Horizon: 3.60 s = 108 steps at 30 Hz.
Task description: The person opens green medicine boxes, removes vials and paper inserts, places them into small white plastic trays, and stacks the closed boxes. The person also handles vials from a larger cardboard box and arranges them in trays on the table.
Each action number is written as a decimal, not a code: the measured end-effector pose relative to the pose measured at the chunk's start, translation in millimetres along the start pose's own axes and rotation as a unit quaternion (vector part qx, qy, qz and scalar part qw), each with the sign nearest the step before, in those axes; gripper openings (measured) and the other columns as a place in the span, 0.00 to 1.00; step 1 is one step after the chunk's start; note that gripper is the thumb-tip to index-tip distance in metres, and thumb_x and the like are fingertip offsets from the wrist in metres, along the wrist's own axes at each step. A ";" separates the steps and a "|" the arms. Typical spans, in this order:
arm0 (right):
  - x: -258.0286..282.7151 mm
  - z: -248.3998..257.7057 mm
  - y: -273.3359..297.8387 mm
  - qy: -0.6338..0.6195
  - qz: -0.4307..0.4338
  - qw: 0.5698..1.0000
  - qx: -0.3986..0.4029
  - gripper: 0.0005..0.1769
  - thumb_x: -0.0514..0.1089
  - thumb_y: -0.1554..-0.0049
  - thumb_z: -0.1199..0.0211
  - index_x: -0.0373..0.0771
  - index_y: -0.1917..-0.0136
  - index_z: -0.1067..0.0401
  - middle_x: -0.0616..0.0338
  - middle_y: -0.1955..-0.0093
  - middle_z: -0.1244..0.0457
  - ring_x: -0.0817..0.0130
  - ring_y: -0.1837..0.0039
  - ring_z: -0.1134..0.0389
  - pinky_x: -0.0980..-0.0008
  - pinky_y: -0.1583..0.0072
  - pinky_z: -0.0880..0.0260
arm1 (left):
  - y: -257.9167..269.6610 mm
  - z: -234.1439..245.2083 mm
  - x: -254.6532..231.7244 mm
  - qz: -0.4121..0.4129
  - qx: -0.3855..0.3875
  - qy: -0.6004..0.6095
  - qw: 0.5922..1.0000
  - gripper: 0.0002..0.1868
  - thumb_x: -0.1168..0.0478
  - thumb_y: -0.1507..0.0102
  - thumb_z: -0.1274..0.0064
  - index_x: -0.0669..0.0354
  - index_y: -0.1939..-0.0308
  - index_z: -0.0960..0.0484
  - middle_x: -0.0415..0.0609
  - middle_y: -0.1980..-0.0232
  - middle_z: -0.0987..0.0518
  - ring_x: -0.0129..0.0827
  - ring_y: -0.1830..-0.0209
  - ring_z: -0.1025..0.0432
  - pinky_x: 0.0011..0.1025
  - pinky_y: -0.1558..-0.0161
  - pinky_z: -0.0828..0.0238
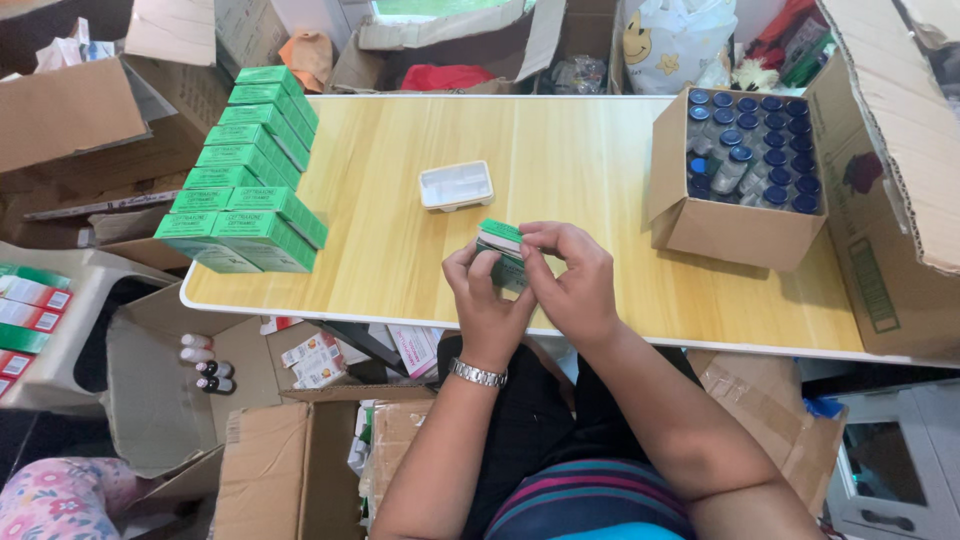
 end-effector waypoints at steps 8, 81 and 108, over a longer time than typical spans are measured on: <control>11.3 2.0 0.2 0.062 0.061 0.996 0.023 0.04 0.34 0.44 0.34 0.32 0.55 0.26 0.46 0.45 0.30 0.54 0.45 0.27 0.62 0.43 0.27 | -0.1 -0.9 0.1 -0.009 -0.013 0.007 1.000 0.40 0.62 0.46 0.26 0.49 0.38 0.37 0.63 0.38 0.38 0.52 0.39 0.33 0.44 0.43 0.27; -95.4 -55.8 -99.6 0.237 -0.041 0.931 0.274 0.25 0.54 0.52 0.26 0.44 0.44 0.26 0.52 0.41 0.33 0.52 0.38 0.32 0.57 0.39 0.31 | -61.0 12.7 79.4 0.226 0.009 0.068 0.972 0.42 0.60 0.39 0.35 0.66 0.29 0.44 0.62 0.27 0.40 0.48 0.28 0.38 0.43 0.31 0.39; -145.4 -6.0 -43.7 -0.203 -0.265 0.891 0.309 0.12 0.41 0.44 0.30 0.30 0.50 0.21 0.60 0.60 0.29 0.79 0.58 0.31 0.76 0.55 0.30 | -47.5 -63.1 51.3 0.262 0.097 0.374 0.884 0.33 0.71 0.36 0.46 0.64 0.26 0.35 0.59 0.35 0.25 0.32 0.47 0.24 0.31 0.47 0.23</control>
Point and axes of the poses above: each hand's wrist, its own y-axis away from the middle knuckle, its own z-axis out of the back of the hand, x = y × z, the point moved 5 cm from there along -y, towards the middle knuckle
